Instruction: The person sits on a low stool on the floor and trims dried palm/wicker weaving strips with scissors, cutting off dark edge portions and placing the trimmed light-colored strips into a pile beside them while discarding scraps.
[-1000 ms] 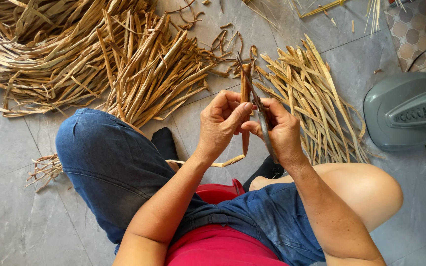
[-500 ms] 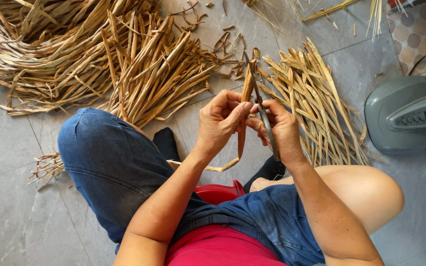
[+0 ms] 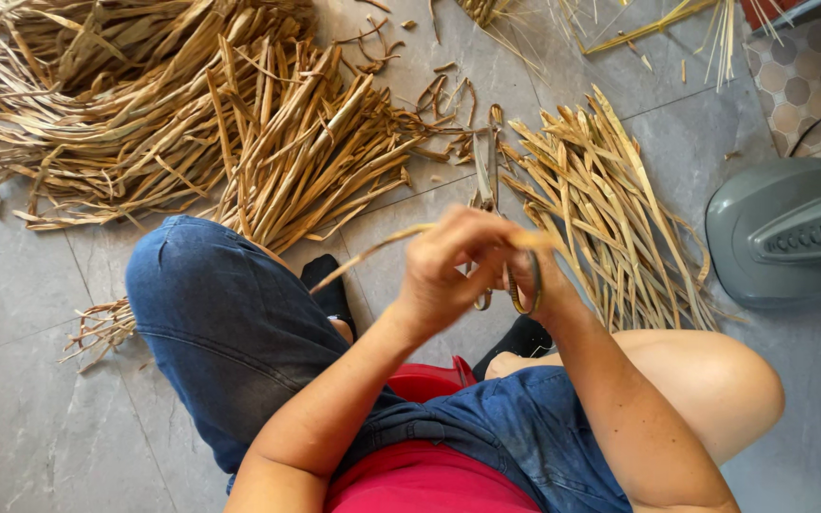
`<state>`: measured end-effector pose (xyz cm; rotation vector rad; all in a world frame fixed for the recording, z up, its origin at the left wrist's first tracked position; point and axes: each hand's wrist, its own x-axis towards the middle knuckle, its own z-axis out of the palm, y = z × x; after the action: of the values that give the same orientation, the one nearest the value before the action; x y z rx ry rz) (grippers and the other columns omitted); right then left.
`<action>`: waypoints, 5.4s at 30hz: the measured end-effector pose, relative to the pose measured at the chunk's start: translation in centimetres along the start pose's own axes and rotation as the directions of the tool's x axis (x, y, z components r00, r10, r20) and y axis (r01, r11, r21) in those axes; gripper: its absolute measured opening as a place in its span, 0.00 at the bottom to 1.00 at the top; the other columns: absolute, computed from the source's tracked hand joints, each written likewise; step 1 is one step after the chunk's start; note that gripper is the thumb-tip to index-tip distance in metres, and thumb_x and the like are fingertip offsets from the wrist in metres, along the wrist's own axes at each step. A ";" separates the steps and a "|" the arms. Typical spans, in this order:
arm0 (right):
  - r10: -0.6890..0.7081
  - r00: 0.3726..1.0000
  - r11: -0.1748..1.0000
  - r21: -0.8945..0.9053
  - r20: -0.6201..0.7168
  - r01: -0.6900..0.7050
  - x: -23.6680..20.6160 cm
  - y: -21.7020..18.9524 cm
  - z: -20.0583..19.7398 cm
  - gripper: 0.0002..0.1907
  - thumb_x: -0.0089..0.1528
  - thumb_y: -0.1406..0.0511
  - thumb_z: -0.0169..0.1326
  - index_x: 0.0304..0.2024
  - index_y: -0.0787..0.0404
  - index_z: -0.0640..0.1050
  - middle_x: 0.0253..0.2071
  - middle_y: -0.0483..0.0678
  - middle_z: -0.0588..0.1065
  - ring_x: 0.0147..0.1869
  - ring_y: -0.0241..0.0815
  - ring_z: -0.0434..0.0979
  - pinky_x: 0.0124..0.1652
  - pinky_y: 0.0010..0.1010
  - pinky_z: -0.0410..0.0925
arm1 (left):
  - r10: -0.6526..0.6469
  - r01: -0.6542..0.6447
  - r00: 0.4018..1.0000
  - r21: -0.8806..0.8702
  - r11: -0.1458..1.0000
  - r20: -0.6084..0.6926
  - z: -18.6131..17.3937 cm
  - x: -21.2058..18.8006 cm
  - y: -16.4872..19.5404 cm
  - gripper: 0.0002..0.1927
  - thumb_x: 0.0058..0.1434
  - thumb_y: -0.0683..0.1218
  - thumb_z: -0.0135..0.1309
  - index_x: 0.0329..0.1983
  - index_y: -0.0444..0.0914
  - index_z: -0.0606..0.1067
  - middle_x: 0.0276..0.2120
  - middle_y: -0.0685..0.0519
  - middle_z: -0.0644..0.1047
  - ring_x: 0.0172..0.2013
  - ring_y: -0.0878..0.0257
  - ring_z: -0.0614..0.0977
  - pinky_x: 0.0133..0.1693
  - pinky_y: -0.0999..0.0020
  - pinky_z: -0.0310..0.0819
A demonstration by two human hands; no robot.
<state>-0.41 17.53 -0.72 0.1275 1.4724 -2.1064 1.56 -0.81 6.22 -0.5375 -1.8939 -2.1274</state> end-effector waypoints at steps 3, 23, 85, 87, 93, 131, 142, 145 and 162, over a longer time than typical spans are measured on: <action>-0.019 0.999 0.998 0.059 -0.035 0.021 0.2 -0.5 -0.7 0.20 0.68 0.60 0.53 0.59 0.63 0.70 0.45 0.52 0.78 0.44 0.38 0.81 0.42 0.27 0.75 | 0.278 -0.314 0.939 0.176 0.933 0.200 0.4 -0.5 0.3 0.10 0.57 0.41 0.63 0.42 0.40 0.78 0.39 0.52 0.79 0.43 0.59 0.82 0.56 0.48 0.70; 0.358 0.931 0.612 -0.771 0.068 -0.179 -3.2 -0.9 1.7 0.21 0.55 0.67 0.64 0.51 0.56 0.78 0.38 0.48 0.84 0.43 0.35 0.83 0.45 0.28 0.74 | -0.433 0.230 0.847 -0.521 0.822 -0.310 -7.9 1.7 -10.8 0.23 0.77 0.51 0.42 0.70 0.36 0.65 0.37 0.52 0.81 0.30 0.69 0.81 0.34 0.73 0.77; -0.452 0.851 0.887 -0.238 -0.266 0.396 -0.7 -2.1 -0.8 0.15 0.69 0.69 0.58 0.54 0.56 0.69 0.43 0.54 0.81 0.38 0.39 0.82 0.40 0.29 0.76 | -0.209 0.173 0.972 -0.275 0.946 -0.107 -1.1 -1.7 -7.3 0.20 0.75 0.42 0.50 0.68 0.37 0.67 0.62 0.52 0.73 0.59 0.66 0.75 0.62 0.71 0.70; -0.590 0.730 0.805 -0.175 -0.346 0.567 -1.5 -4.3 -4.1 0.16 0.71 0.70 0.60 0.56 0.57 0.69 0.44 0.56 0.80 0.37 0.41 0.80 0.40 0.29 0.75 | -0.253 0.202 0.959 -0.319 0.926 -0.128 -1.2 -1.6 -8.4 0.18 0.76 0.42 0.50 0.68 0.37 0.69 0.60 0.52 0.75 0.57 0.67 0.77 0.61 0.71 0.71; -0.665 0.313 0.475 -0.060 -0.678 0.878 -3.6 -7.3 -16.6 0.16 0.69 0.68 0.58 0.56 0.60 0.68 0.53 0.62 0.78 0.42 0.49 0.82 0.35 0.34 0.75 | -0.387 0.327 0.913 -0.336 0.883 -0.130 -1.4 -3.1 -11.7 0.17 0.75 0.43 0.51 0.65 0.37 0.72 0.55 0.53 0.78 0.46 0.69 0.79 0.49 0.75 0.73; -0.174 0.866 0.985 -0.087 -0.469 0.150 -0.8 -8.7 -7.2 0.11 0.74 0.67 0.59 0.53 0.65 0.71 0.47 0.62 0.78 0.42 0.45 0.80 0.43 0.33 0.75 | -0.353 0.644 0.690 0.758 -0.099 -0.632 -21.1 -1.6 -24.2 0.10 0.63 0.52 0.56 0.42 0.44 0.79 0.42 0.49 0.78 0.44 0.48 0.80 0.38 0.50 0.76; -0.267 0.923 0.953 -0.220 -0.278 0.209 4.7 -5.6 -2.1 0.17 0.66 0.65 0.62 0.54 0.60 0.70 0.47 0.59 0.80 0.40 0.42 0.81 0.41 0.30 0.76 | -0.451 0.475 0.869 0.084 0.876 -0.206 -0.9 -1.7 -12.5 0.12 0.68 0.50 0.57 0.45 0.37 0.78 0.30 0.56 0.81 0.31 0.71 0.82 0.34 0.72 0.77; -0.340 0.910 0.934 -0.201 -0.239 0.296 4.5 -5.7 -1.4 0.18 0.65 0.68 0.62 0.54 0.60 0.70 0.48 0.56 0.80 0.43 0.41 0.81 0.45 0.29 0.76 | -0.534 0.536 0.844 0.031 0.844 -0.052 1.1 -4.0 -9.5 0.11 0.68 0.49 0.57 0.47 0.37 0.79 0.27 0.54 0.78 0.29 0.69 0.77 0.32 0.70 0.73; -0.280 0.956 0.942 -0.169 0.082 0.290 -0.8 -6.7 2.5 0.25 0.58 0.72 0.64 0.56 0.58 0.72 0.48 0.46 0.80 0.49 0.40 0.83 0.51 0.32 0.75 | -0.400 0.428 0.902 -0.215 0.878 0.161 -4.4 5.9 -1.3 0.19 0.74 0.47 0.50 0.65 0.37 0.74 0.48 0.59 0.82 0.37 0.73 0.78 0.36 0.77 0.70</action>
<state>-2.45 17.22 6.15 -0.2260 1.7239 -2.1631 -4.74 -4.61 7.19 -0.3188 -1.9568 -2.6848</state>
